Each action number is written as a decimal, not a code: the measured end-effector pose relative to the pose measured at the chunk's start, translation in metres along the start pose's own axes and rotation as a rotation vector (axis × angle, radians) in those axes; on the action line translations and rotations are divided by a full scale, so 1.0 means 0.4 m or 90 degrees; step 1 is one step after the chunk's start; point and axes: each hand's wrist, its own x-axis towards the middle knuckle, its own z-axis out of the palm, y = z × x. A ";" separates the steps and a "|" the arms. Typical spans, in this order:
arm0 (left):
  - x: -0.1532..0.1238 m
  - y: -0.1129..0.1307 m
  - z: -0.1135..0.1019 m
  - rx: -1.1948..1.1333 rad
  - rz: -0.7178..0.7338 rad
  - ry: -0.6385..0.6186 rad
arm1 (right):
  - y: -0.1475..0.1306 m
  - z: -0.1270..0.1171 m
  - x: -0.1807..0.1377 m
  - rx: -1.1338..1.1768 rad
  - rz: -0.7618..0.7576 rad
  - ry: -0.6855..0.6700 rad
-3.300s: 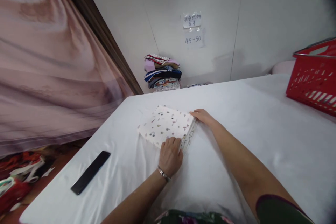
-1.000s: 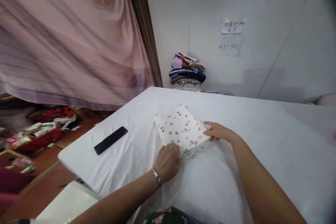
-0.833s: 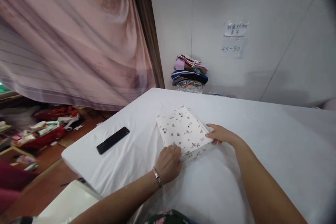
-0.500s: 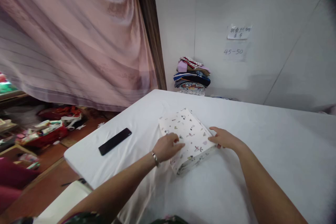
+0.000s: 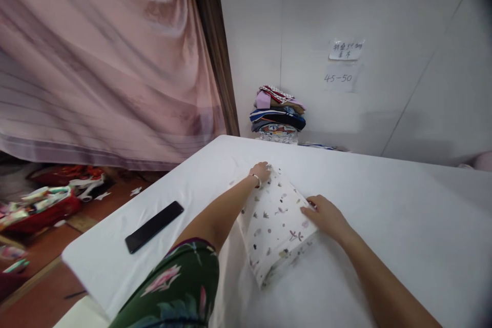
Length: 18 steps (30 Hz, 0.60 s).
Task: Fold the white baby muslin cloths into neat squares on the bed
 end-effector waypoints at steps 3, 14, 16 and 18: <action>0.045 -0.009 0.022 -0.024 -0.019 -0.006 | -0.001 0.006 -0.002 -0.007 -0.028 0.026; 0.042 -0.018 0.019 -0.076 0.037 0.012 | -0.039 0.026 -0.016 -0.113 -0.129 0.098; 0.045 -0.017 0.018 -0.081 0.050 0.016 | -0.050 0.027 -0.022 -0.134 -0.128 0.102; 0.047 -0.015 0.015 -0.085 0.063 0.023 | -0.062 0.028 -0.028 -0.166 -0.129 0.105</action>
